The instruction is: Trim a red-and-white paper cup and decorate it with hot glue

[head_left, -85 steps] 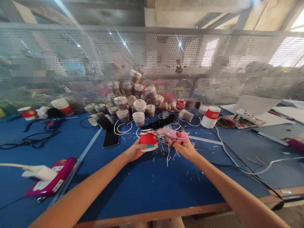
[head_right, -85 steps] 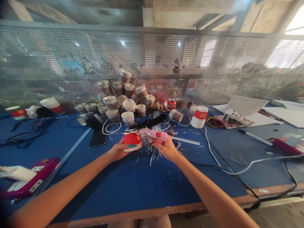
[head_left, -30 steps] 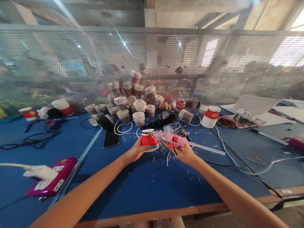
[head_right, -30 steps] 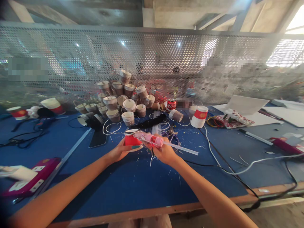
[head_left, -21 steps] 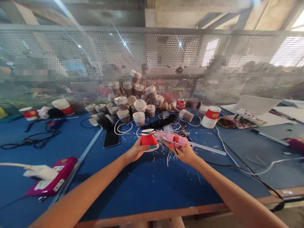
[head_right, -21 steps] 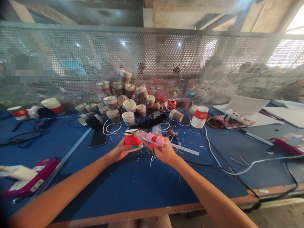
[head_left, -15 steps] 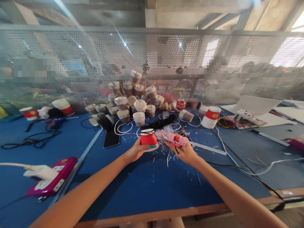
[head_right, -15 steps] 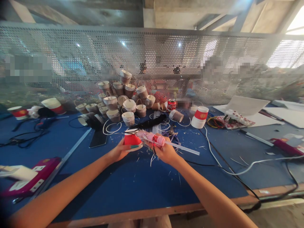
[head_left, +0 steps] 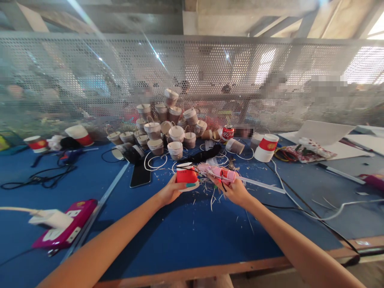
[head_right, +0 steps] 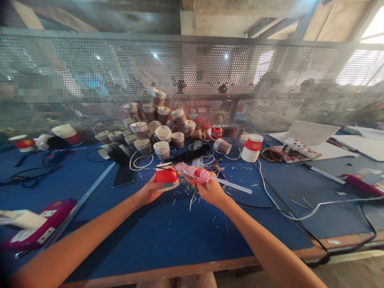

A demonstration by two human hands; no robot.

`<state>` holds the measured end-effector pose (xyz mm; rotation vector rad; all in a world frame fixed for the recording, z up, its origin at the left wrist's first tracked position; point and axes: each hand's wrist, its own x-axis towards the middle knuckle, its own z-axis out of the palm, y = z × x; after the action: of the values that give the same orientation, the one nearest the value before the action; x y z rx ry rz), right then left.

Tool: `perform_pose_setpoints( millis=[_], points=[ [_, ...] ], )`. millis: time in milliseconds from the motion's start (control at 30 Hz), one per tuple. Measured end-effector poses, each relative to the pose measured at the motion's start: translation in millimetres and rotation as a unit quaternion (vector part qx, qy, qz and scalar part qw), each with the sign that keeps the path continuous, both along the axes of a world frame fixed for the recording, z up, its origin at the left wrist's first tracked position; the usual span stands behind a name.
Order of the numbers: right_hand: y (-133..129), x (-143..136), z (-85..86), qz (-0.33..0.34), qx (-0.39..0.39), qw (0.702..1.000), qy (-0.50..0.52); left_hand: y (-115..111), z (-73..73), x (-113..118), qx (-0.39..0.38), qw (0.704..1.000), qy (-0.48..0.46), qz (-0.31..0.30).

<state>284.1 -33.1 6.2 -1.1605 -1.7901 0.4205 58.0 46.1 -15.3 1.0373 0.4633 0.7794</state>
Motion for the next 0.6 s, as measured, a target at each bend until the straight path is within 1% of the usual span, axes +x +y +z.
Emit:
perform_pose_setpoints(
  millis=[100,167,200,267,333,400,467,500,600],
  points=[
    [2,1,-0.9,-0.001,0.013,1.000,-0.013,1,-0.8,0,0.003,1.000,-0.011,-0.010],
    [4,1,-0.1,-0.018,0.008,0.999,-0.031,1,-1.0,-1,0.011,1.000,-0.016,-0.022],
    [4,1,1.0,-0.041,-0.001,0.998,-0.047,1,-0.9,-1,0.014,0.999,-0.015,-0.028],
    [4,1,4.5,-0.116,-0.030,0.988,-0.102,0,-0.7,0,0.017,0.999,-0.008,-0.033],
    [4,1,9.3,-0.206,-0.069,0.959,-0.184,0,-0.1,0,0.021,0.999,-0.003,-0.033],
    [3,2,13.3,-0.277,-0.105,0.918,-0.263,-1,0.8,1,0.027,0.999,-0.001,-0.028],
    [3,3,14.1,-0.322,-0.128,0.883,-0.315,-2,2.2,2,0.034,0.999,0.004,-0.017],
    [3,4,13.0,-0.339,-0.137,0.870,-0.330,-3,3.1,2,0.038,0.999,0.007,-0.011],
    [4,4,6.1,-0.376,-0.157,0.849,-0.337,-6,6.7,3,0.042,0.999,0.013,0.001]
  ],
)
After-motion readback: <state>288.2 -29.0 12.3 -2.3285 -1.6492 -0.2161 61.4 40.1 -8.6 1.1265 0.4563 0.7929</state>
